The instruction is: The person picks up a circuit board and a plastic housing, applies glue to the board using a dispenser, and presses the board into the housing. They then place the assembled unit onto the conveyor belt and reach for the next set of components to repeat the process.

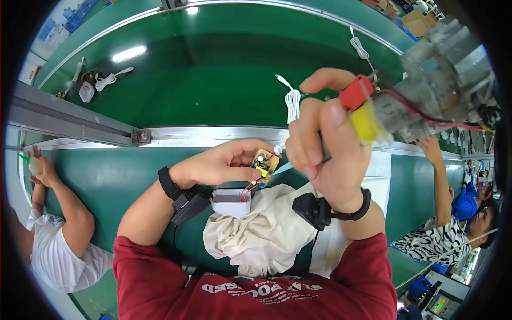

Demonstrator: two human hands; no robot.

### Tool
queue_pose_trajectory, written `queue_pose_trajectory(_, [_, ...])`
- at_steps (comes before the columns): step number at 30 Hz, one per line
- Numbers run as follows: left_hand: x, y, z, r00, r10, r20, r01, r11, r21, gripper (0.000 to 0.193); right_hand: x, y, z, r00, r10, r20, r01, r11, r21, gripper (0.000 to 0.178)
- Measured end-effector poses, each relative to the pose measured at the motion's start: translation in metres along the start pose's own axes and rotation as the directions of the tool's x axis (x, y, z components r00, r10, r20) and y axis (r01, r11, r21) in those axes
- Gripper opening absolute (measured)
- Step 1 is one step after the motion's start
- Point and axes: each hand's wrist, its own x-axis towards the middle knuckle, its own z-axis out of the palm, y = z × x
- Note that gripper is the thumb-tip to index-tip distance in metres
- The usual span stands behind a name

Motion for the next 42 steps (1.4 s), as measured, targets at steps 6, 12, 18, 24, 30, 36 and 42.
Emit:
queue_pose_trajectory(6, [0.002, 0.014, 0.0, 0.986, 0.117, -0.117, -0.111, 0.992, 0.054, 0.048, -0.004, 0.006, -0.004, 0.998, -0.025, 0.061, 0.026, 1.0, -0.004, 0.028])
queue_pose_trajectory(12, [0.021, 0.057, -0.025, 0.93, 0.259, -0.262, -0.16, 0.924, 0.347, 0.05, -0.008, 0.003, -0.004, 0.998, 0.057, 0.04, -0.059, 0.997, 0.042, 0.026])
queue_pose_trajectory(18, [0.068, 0.076, -0.074, 0.846, 0.401, -0.353, -0.072, 0.741, 0.668, 0.048, -0.007, 0.0, -0.002, 0.995, 0.067, 0.073, -0.07, 0.997, 0.038, 0.025])
queue_pose_trajectory(24, [0.053, 0.048, -0.065, 0.599, 0.639, -0.482, 0.264, 0.41, 0.873, 0.043, -0.003, 0.004, 0.009, 0.997, 0.051, 0.054, -0.052, 0.999, 0.01, 0.024])
queue_pose_trajectory(30, [-0.006, 0.016, -0.019, 0.511, 0.664, -0.546, -0.014, 0.641, 0.767, 0.035, -0.003, 0.013, 0.02, 0.999, 0.013, 0.047, -0.012, 0.999, -0.034, 0.024])
queue_pose_trajectory(36, [-0.02, 0.007, -0.004, 0.506, 0.613, -0.607, -0.166, 0.76, 0.629, 0.031, -0.002, 0.008, 0.029, 0.998, 0.043, 0.047, -0.042, 0.999, -0.034, 0.025])
queue_pose_trajectory(42, [-0.027, 0.01, -0.01, 0.539, 0.549, -0.638, -0.173, 0.814, 0.554, 0.03, 0.0, 0.009, 0.031, 0.999, 0.023, 0.048, -0.022, 1.0, -0.015, 0.028])
